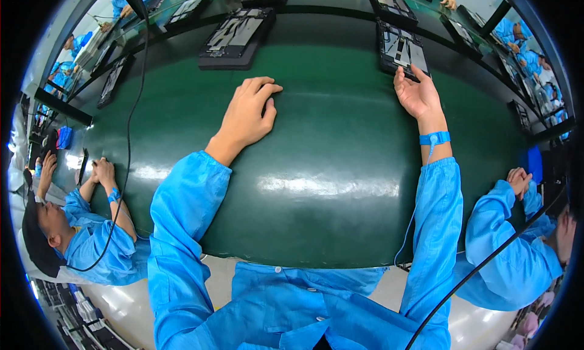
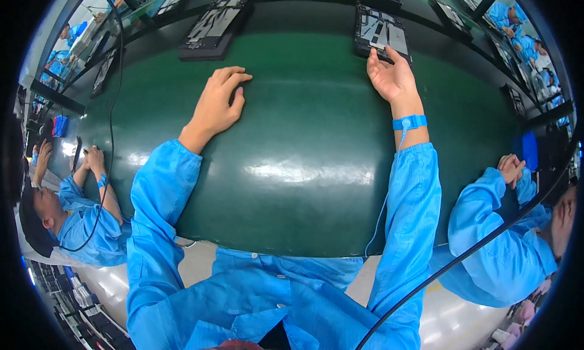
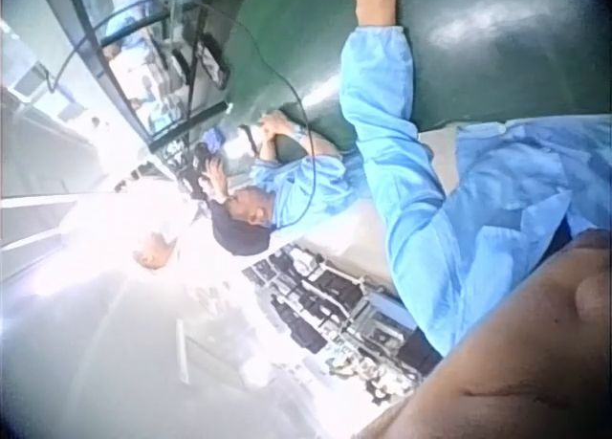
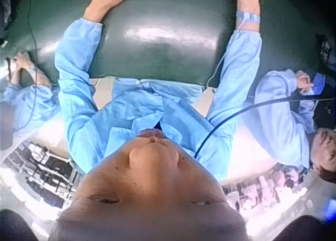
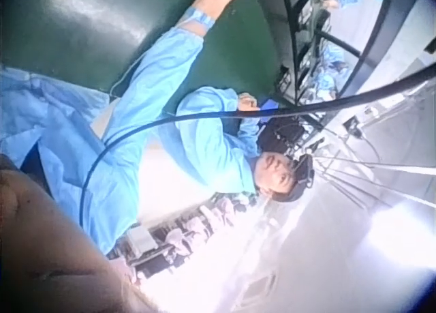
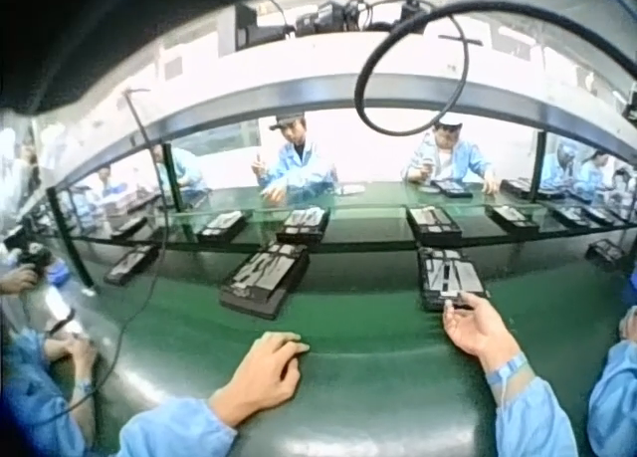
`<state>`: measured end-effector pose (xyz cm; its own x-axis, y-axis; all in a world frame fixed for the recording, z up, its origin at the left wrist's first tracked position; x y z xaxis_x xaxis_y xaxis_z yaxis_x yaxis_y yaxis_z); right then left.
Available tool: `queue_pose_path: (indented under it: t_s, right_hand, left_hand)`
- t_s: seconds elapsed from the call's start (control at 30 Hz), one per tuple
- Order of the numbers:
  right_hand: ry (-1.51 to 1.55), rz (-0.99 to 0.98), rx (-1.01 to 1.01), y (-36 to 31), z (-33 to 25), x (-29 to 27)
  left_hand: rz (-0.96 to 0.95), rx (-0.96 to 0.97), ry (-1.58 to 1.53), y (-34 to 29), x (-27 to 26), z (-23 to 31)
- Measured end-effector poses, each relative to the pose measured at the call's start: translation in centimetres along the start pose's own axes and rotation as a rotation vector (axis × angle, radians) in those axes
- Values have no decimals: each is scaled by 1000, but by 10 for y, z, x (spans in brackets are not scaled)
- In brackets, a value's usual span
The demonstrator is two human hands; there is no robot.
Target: The person assembles electronic devices on an assembly line by taking a chassis from the conveyor, connecting and pressing internal cables and components into place by hand, and setting the unit onto the upper conveyor rack.
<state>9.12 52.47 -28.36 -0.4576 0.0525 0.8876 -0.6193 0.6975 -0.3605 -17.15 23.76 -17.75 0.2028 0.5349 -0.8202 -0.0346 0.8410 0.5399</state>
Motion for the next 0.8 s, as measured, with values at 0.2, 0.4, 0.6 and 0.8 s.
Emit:
queue_pose_path:
  t_s: [0.2, 0.4, 0.6, 0.8]
  right_hand:
    - [-297, 209, -298, -4, -8, 11]
    - [-311, 149, -87, -83, 49, 19]
    - [-304, 204, 452, -266, 167, -20]
    - [-817, -28, 912, -396, 217, -31]
  left_hand:
    - [1, -10, -3, -3, -2, 1]
    - [81, 39, 5, 1, -11, 12]
    - [109, 144, -38, -14, -26, 37]
    - [-154, 17, -386, -18, 1, 63]
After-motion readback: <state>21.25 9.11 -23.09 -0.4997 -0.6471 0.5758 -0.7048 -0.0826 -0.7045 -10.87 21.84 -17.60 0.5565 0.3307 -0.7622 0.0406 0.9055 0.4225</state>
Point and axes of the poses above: each hand's wrist, its own y-axis towards the middle knuckle, its own x-axis out of the palm, z = x × y, the point moved 10 cm from there along y, towards the middle knuckle, and after that the axes turned 5 degrees about y, right-handed, at the moved point
